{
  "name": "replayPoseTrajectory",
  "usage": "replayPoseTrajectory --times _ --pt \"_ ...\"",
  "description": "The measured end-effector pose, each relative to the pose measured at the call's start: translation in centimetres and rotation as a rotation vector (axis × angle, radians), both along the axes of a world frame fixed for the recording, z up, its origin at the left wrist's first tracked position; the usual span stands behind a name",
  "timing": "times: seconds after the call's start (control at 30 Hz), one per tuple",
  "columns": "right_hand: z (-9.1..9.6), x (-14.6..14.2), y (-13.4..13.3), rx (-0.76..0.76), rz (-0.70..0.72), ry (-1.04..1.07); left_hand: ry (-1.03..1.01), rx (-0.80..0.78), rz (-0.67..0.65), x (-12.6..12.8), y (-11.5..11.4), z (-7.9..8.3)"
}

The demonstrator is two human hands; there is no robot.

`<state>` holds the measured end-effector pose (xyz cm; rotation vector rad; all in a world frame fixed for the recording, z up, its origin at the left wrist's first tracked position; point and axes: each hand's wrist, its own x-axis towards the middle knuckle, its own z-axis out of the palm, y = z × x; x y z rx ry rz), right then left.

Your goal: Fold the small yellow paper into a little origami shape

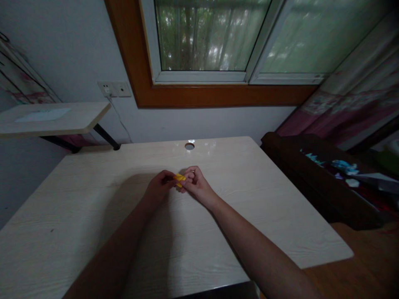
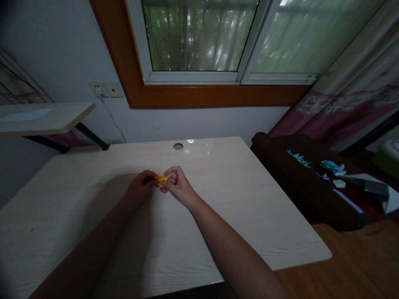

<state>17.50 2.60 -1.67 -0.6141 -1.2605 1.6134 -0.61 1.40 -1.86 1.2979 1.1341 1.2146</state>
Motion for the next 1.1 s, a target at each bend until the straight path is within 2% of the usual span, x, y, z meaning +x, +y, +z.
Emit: replayPoseTrajectory --times 0.2,0.37,0.57,0.7,0.9,1.1 --pt "-0.3 -0.1 0.0 0.018 -0.018 -0.084 0.061 0.018 0.065 0.0 0.1 -0.1" --pt "-0.2 -0.1 0.0 0.053 -0.114 -0.192 0.030 0.016 0.083 0.2 0.1 0.1" --pt "-0.1 -0.1 0.0 0.125 -0.207 -0.290 0.124 0.043 0.081 0.1 -0.1 0.0" --pt "-0.5 -0.1 0.0 0.218 -0.275 -0.357 0.143 0.056 0.053 0.4 -0.5 0.4" --pt "0.0 0.2 -0.2 0.453 -0.333 -0.489 0.207 0.078 0.078 0.7 -0.8 0.8" --pt "0.4 0.3 -0.3 0.543 -0.356 -0.556 0.128 0.103 0.126 0.9 -1.0 1.1"
